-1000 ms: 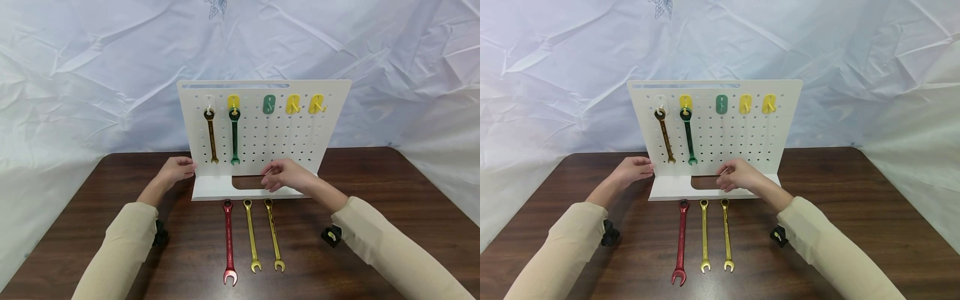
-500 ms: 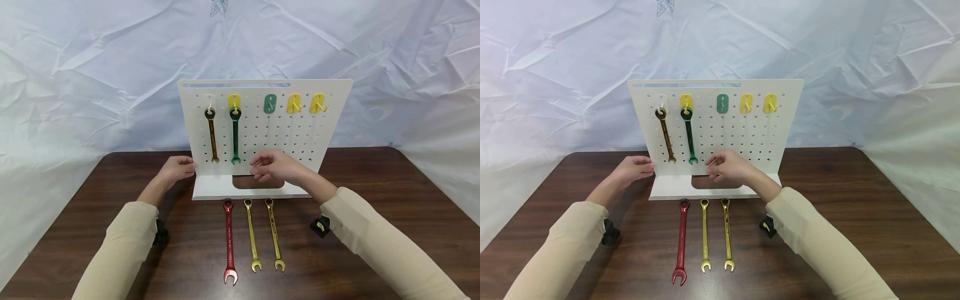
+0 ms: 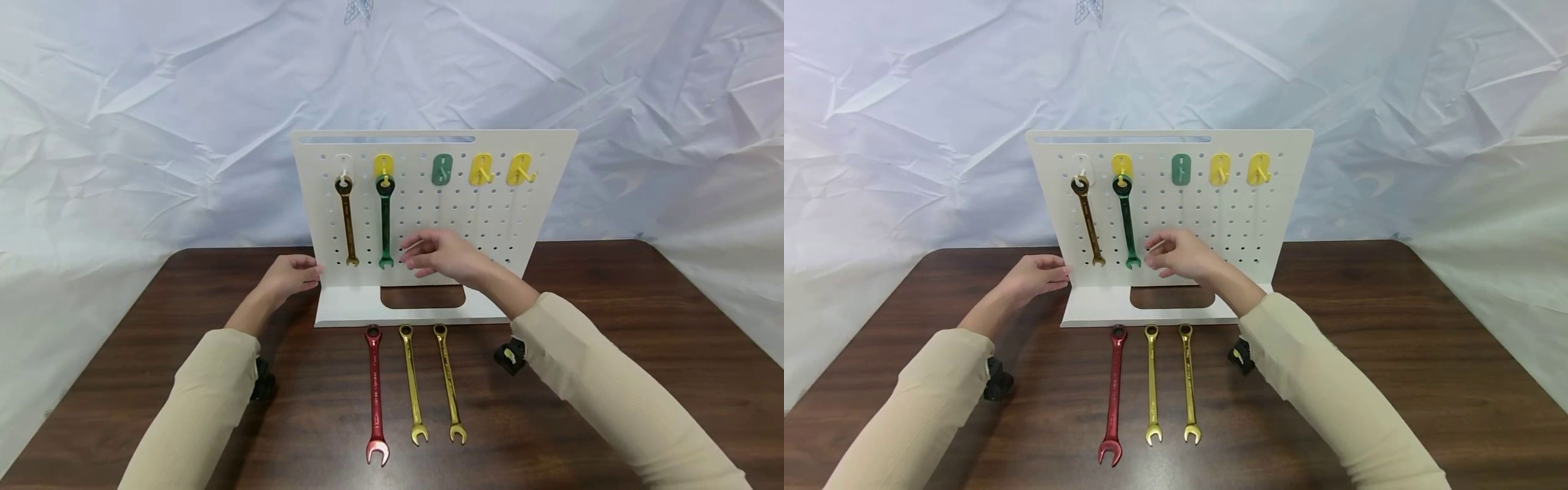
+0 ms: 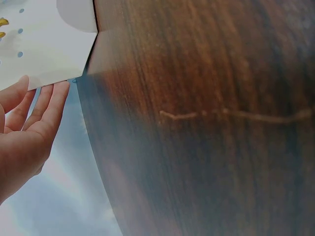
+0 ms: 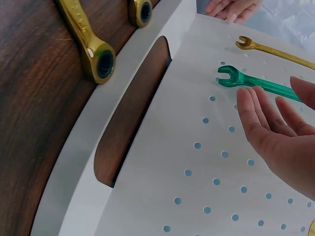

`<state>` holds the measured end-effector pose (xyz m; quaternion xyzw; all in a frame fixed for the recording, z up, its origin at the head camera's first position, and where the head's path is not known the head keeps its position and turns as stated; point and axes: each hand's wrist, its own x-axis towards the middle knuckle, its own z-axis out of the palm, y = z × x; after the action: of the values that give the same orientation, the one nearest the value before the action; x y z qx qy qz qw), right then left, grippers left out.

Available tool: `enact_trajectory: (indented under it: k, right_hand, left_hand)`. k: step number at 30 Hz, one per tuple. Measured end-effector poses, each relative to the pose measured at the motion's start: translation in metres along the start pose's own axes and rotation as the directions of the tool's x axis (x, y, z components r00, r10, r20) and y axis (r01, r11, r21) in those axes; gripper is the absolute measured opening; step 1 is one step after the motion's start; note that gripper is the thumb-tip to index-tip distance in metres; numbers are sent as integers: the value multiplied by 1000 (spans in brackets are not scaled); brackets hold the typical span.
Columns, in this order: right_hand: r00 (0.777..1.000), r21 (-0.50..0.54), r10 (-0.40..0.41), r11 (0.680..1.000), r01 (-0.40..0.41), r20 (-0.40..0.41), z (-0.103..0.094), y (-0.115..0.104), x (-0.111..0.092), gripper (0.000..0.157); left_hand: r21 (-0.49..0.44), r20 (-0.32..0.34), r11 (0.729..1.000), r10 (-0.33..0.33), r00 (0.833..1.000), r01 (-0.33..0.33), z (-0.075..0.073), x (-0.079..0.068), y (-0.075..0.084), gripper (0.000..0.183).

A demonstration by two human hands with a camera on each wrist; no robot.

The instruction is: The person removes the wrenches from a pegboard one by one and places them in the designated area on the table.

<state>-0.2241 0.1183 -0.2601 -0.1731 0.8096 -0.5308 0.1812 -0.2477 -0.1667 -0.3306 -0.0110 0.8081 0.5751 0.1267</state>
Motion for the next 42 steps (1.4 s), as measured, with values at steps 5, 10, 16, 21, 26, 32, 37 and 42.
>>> enact_trajectory:
  k: [5,10,16,21,26,32,37,42]
  right_hand:
    - [1000,37,-17,999,18,-22,0,-6,3,35]
    - [998,80,-27,996,31,-49,-1,-13,6,38]
    - [997,85,-44,995,50,-66,-1,-21,9,38]
    - [996,62,-53,996,58,-76,1,-25,10,40]
    - [994,42,-57,997,61,-92,4,-28,12,45]
    - [993,51,-57,997,62,-99,6,-28,15,47]
    - [994,64,-52,996,58,-98,8,-29,15,47]
    - [994,74,-45,996,52,-100,10,-30,14,43]
  left_hand:
    - [1,1,1000,4,1000,-4,0,0,1,31]
    - [5,3,1000,5,1000,-5,0,0,0,32]
    - [9,1,1000,5,1000,-5,0,0,0,31]
    - [10,-2,1000,4,1000,-4,0,0,0,30]
    - [13,-3,1000,-4,1000,4,1,-1,1,31]
    - [12,0,1000,-8,1000,8,1,0,2,32]
    - [17,-1,1000,-12,1000,12,1,1,2,33]
    - [17,0,1000,-7,1000,7,1,2,1,33]
